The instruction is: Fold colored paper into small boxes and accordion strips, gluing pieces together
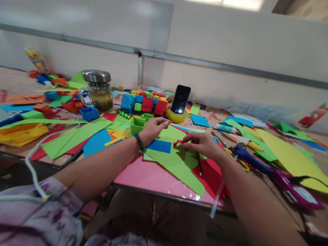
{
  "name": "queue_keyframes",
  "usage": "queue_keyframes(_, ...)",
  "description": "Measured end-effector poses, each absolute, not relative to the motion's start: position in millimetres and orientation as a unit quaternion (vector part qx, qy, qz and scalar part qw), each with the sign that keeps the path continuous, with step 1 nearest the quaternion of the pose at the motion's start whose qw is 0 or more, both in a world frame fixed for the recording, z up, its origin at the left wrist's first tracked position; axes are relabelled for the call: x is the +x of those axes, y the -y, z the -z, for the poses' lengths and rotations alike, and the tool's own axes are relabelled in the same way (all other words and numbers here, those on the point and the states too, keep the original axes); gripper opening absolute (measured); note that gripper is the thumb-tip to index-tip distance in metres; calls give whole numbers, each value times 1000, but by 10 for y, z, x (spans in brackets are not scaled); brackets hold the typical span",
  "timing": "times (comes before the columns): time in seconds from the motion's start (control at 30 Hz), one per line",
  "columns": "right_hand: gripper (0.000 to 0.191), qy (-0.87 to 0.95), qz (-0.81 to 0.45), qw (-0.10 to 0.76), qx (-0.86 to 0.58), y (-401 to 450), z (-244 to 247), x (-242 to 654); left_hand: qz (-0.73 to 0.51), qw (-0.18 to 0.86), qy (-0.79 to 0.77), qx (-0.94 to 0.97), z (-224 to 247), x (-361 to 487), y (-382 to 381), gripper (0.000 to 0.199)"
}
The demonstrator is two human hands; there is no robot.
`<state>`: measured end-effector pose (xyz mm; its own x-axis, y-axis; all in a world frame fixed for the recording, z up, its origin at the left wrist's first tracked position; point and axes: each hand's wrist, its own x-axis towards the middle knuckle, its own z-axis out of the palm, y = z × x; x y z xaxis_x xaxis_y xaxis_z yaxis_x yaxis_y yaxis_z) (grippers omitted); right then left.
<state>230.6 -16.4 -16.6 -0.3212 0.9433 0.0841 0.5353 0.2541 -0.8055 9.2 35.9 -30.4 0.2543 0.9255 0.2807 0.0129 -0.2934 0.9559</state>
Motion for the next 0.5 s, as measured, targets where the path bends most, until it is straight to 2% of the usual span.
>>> queue_keyframes(0.27, 40, 658, -233, 419, -581, 130, 44, 2437, -536, 477, -379, 585, 251, 67, -360, 23)
queue_keyframes(0.5, 37, 714, -241, 352, -555, 98, 62, 2545, -521, 437, -367, 635, 295, 71, -363, 24)
